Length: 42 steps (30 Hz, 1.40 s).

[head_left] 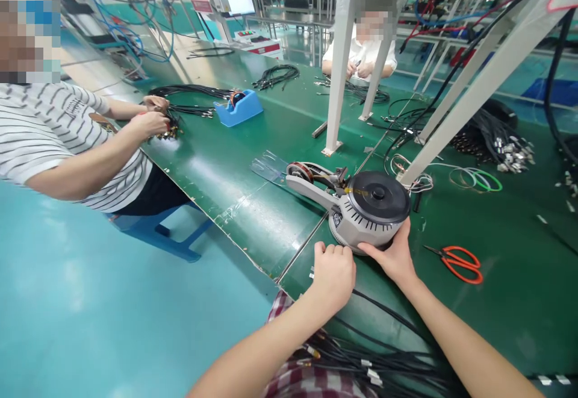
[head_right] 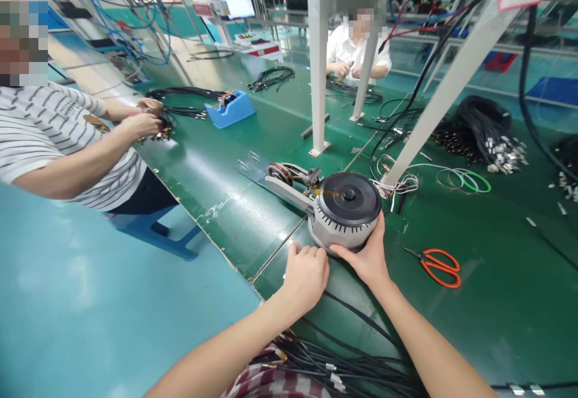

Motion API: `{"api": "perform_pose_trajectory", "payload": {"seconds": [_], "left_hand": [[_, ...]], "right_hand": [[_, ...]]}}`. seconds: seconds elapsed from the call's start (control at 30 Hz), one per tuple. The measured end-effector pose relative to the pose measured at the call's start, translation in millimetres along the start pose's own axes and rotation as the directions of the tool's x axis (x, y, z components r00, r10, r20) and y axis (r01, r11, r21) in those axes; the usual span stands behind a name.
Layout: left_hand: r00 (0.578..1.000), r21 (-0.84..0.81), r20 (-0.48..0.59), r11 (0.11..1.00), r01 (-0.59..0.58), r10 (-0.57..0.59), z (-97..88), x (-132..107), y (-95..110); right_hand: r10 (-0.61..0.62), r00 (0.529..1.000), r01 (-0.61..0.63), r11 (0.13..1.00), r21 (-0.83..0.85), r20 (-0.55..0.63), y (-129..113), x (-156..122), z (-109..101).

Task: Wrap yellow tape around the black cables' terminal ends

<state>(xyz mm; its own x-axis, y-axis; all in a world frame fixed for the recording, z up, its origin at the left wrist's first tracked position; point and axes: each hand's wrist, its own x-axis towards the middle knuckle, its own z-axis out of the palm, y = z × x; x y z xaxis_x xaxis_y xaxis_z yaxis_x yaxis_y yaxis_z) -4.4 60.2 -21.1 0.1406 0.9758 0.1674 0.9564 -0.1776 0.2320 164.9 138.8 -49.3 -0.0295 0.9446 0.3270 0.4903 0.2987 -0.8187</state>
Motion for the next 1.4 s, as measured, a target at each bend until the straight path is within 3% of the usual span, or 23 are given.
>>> {"api": "perform_pose_trajectory", "payload": {"seconds": [0.13,0.2,0.4,0.47,0.57,0.7,0.8,0.93,1.0,1.2,1.4], "left_hand": [[1.000,0.053,-0.021,0.998,0.017,-0.016,-11.4,6.2,-28.9],[0.997,0.067,-0.033,0.995,0.068,-0.066,-11.9,8.3,-31.8],[1.000,0.015,-0.013,1.000,0.016,-0.016,3.2,1.7,4.8],[1.000,0.007,-0.004,1.000,-0.002,0.002,2.1,0.6,5.5],[1.000,0.030,0.005,0.999,-0.015,0.015,-7.2,3.6,-13.2],[0.998,0.075,-0.022,0.995,0.066,-0.064,-14.8,10.4,-34.8],[0.996,0.071,-0.019,0.993,0.093,-0.092,-7.9,10.1,-23.5],[0.999,0.013,0.007,0.999,0.033,-0.033,2.6,3.7,2.9],[1.000,0.007,0.015,1.000,0.025,-0.026,0.0,3.8,1.9],[0.997,0.088,0.033,0.994,0.069,-0.072,-18.9,14.9,-30.4],[0.999,0.038,0.047,0.999,0.006,-0.008,-5.0,6.3,2.1]], "right_hand": [[-0.006,1.000,0.006,1.000,0.007,0.001,2.0,-0.6,0.3],[-0.004,1.000,0.004,1.000,0.006,0.005,3.1,-0.8,0.7],[-0.007,1.000,0.007,1.000,0.005,0.001,4.3,-0.5,1.5],[-0.006,1.000,0.006,1.000,0.002,0.003,3.1,-0.2,0.8],[-0.006,1.000,0.006,1.000,0.012,0.012,0.4,0.3,-0.7],[0.002,1.000,-0.003,0.999,0.034,0.018,-1.6,0.9,-1.2],[0.010,1.000,-0.010,0.999,0.033,0.002,-1.3,1.1,-0.3],[0.015,1.000,-0.015,1.000,0.016,-0.003,-0.8,0.7,-0.2],[0.016,1.000,-0.016,1.000,0.012,0.004,-0.9,0.4,-0.6],[0.021,1.000,-0.021,0.999,0.028,-0.006,-3.0,-0.1,-0.8],[0.010,1.000,-0.010,1.000,0.014,0.005,-4.2,0.0,-1.2]]}}
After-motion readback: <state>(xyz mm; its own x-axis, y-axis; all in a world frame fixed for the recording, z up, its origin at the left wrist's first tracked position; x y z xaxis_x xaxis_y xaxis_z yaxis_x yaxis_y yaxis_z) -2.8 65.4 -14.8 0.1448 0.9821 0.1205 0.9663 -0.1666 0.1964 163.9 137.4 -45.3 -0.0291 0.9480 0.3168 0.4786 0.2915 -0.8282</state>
